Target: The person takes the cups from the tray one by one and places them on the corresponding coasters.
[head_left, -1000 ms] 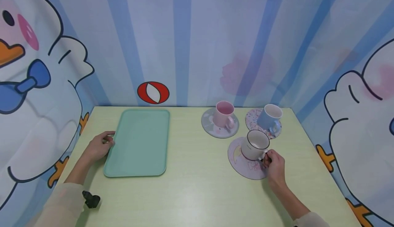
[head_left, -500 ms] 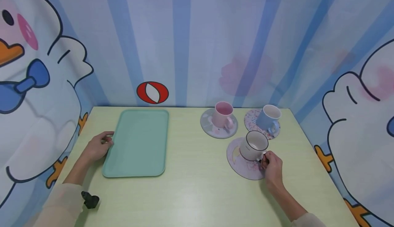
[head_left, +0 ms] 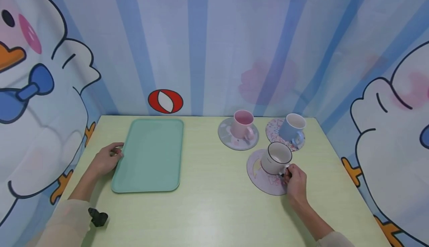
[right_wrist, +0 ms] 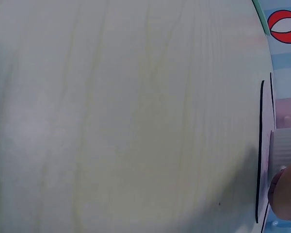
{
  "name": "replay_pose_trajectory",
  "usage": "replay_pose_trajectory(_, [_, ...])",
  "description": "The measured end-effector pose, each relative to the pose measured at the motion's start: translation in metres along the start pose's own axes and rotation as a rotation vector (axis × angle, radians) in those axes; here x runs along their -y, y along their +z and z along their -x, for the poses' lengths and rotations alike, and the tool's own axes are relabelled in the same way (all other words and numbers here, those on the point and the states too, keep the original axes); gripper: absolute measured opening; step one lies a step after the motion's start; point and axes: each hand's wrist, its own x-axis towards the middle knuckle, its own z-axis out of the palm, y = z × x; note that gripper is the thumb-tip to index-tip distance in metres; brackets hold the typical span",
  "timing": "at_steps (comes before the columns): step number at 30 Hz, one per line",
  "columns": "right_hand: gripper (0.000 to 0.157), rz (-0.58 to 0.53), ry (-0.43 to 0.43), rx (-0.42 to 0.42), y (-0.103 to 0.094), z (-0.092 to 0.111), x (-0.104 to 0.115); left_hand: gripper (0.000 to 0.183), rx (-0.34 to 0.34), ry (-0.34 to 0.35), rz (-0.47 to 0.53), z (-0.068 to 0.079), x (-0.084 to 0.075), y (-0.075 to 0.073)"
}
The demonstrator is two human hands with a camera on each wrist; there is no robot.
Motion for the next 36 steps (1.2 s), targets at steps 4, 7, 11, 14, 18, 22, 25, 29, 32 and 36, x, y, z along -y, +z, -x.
replay_pose_trajectory(4, [0.034,-0.035,0.006,0.03,-0.002,-0.001,0.001,0.051,-0.001,0.001,-0.001,-0.001,0.0,0.001])
replay_pose_trajectory(7, [0.033,-0.076,0.009,0.056,-0.005,-0.003,0.003,0.051,-0.003,0.006,-0.004,-0.001,0.0,0.001])
replay_pose_trajectory(11, [0.033,-0.09,0.01,0.06,-0.008,-0.005,0.003,0.051,-0.003,0.005,-0.006,-0.003,0.001,0.001])
replay_pose_trajectory(14, [0.033,-0.083,0.015,0.045,-0.009,-0.006,0.002,0.051,-0.002,0.001,-0.008,-0.004,0.002,0.001])
replay_pose_trajectory(18, [0.031,-0.08,0.026,0.031,-0.01,-0.006,0.001,0.051,-0.006,-0.003,-0.006,-0.005,0.003,0.001])
replay_pose_trajectory(22, [0.024,-0.082,0.031,0.009,-0.012,-0.008,0.003,0.05,-0.018,-0.006,0.003,-0.006,0.003,0.004])
replay_pose_trajectory(25, [0.019,-0.088,0.047,0.002,-0.015,-0.011,0.005,0.049,-0.027,-0.008,0.008,-0.006,0.004,0.007])
replay_pose_trajectory(29, [0.017,-0.08,0.061,0.014,-0.018,-0.016,0.01,0.048,-0.035,-0.005,0.009,-0.004,0.003,0.006])
replay_pose_trajectory(32, [0.018,-0.044,0.053,0.016,-0.019,-0.023,0.015,0.048,-0.027,0.003,0.002,0.0,0.001,0.001])
replay_pose_trajectory(36, [0.02,0.011,0.056,0.034,-0.021,-0.038,0.021,0.052,0.002,-0.016,-0.014,0.004,-0.005,-0.007])
